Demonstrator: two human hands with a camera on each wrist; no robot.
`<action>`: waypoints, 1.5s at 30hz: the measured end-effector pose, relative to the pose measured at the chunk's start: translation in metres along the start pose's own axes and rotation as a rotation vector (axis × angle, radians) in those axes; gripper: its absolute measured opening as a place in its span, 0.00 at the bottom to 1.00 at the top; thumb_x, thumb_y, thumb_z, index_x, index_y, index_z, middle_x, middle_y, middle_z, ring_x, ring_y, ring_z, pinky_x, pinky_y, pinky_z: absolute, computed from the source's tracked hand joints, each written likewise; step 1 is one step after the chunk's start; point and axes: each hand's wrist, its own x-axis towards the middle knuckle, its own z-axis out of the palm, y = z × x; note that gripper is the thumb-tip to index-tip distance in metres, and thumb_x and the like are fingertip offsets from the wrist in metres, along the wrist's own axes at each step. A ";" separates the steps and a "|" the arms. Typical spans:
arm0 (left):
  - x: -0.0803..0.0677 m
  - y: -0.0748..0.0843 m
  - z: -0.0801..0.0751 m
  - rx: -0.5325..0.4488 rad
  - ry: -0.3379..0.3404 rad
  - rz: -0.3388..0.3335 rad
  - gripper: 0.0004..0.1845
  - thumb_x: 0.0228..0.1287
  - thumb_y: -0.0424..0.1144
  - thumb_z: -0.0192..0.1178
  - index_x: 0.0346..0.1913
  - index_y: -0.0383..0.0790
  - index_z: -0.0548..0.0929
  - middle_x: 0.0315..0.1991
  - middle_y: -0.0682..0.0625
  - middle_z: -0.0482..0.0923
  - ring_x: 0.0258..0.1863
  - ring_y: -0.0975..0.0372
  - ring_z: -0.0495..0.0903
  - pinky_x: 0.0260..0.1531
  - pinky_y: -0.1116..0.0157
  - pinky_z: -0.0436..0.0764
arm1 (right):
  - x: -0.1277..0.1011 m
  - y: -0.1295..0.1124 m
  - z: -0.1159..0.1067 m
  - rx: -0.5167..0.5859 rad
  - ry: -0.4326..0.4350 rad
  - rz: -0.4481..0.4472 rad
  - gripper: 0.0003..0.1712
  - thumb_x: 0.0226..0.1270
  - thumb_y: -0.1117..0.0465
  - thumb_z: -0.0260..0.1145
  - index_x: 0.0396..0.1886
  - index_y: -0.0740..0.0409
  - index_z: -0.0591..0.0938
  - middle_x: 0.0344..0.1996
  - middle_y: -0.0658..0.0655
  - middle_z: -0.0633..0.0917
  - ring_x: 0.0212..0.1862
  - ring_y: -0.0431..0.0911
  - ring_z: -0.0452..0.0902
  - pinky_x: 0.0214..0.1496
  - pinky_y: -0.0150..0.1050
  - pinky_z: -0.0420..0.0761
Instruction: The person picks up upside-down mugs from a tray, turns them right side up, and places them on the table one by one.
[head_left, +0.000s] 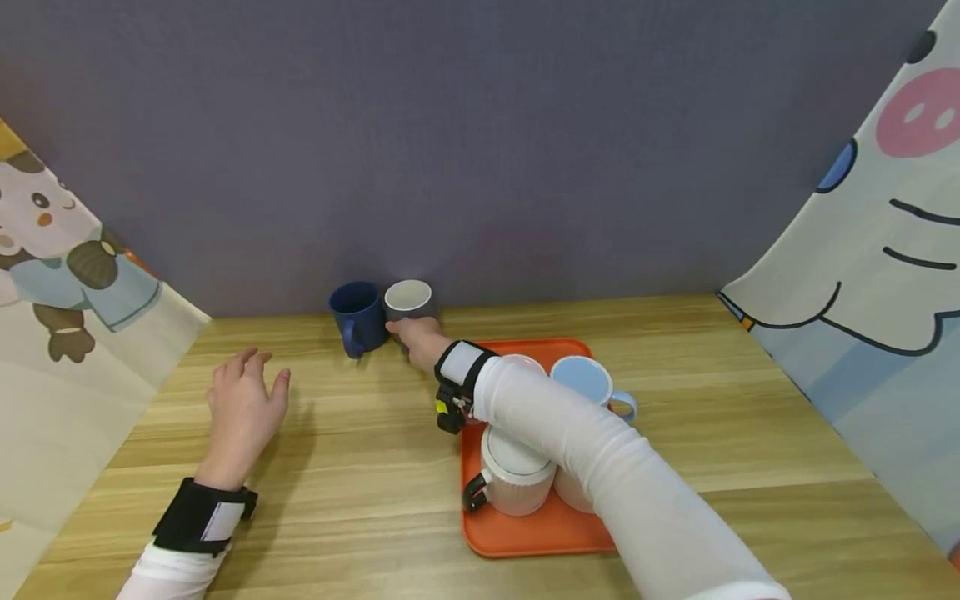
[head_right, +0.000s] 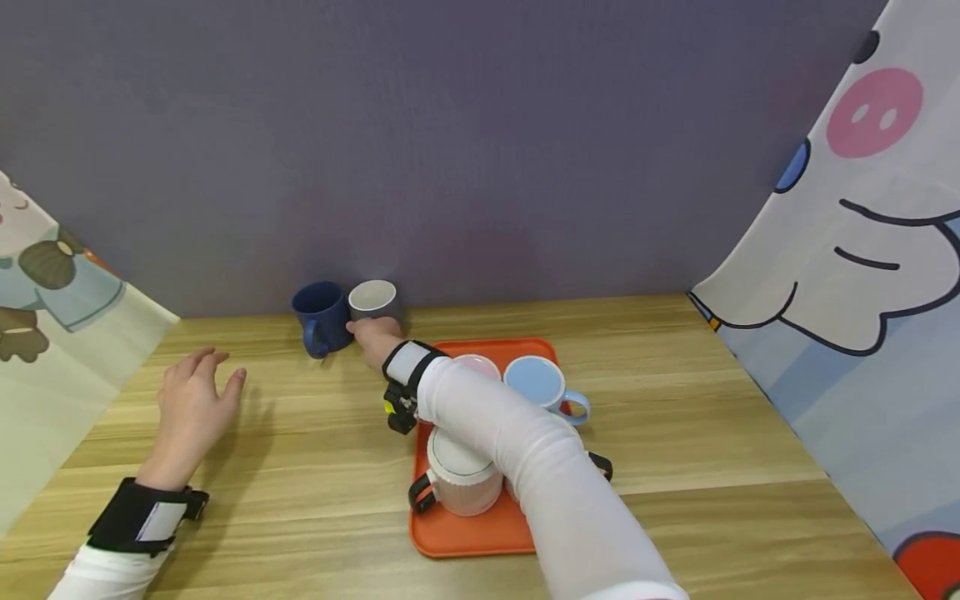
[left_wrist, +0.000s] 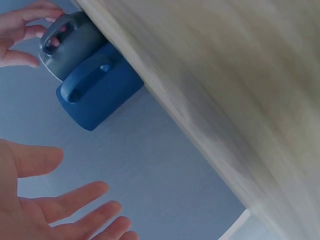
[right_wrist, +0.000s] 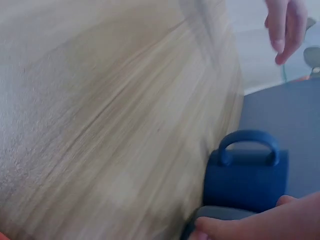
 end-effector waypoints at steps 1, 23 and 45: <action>0.000 0.000 0.000 -0.001 0.000 -0.001 0.22 0.67 0.36 0.55 0.55 0.19 0.71 0.59 0.23 0.64 0.59 0.31 0.59 0.49 0.35 0.57 | -0.023 -0.012 -0.008 -0.012 -0.024 0.005 0.31 0.55 0.60 0.72 0.58 0.63 0.74 0.55 0.56 0.78 0.55 0.50 0.74 0.56 0.41 0.75; 0.015 0.022 0.017 0.013 -0.005 0.053 0.23 0.65 0.38 0.57 0.56 0.23 0.71 0.62 0.26 0.63 0.60 0.32 0.59 0.50 0.35 0.59 | -0.130 -0.112 -0.126 0.034 -0.437 -0.059 0.25 0.69 0.63 0.57 0.64 0.62 0.69 0.65 0.59 0.70 0.58 0.52 0.69 0.61 0.44 0.72; 0.029 0.058 0.036 -0.037 -0.013 0.086 0.23 0.64 0.39 0.58 0.55 0.24 0.73 0.63 0.28 0.63 0.61 0.34 0.60 0.53 0.36 0.59 | -0.129 -0.108 -0.224 -0.734 -0.172 -0.589 0.31 0.70 0.51 0.57 0.68 0.57 0.63 0.65 0.61 0.69 0.66 0.56 0.66 0.65 0.50 0.68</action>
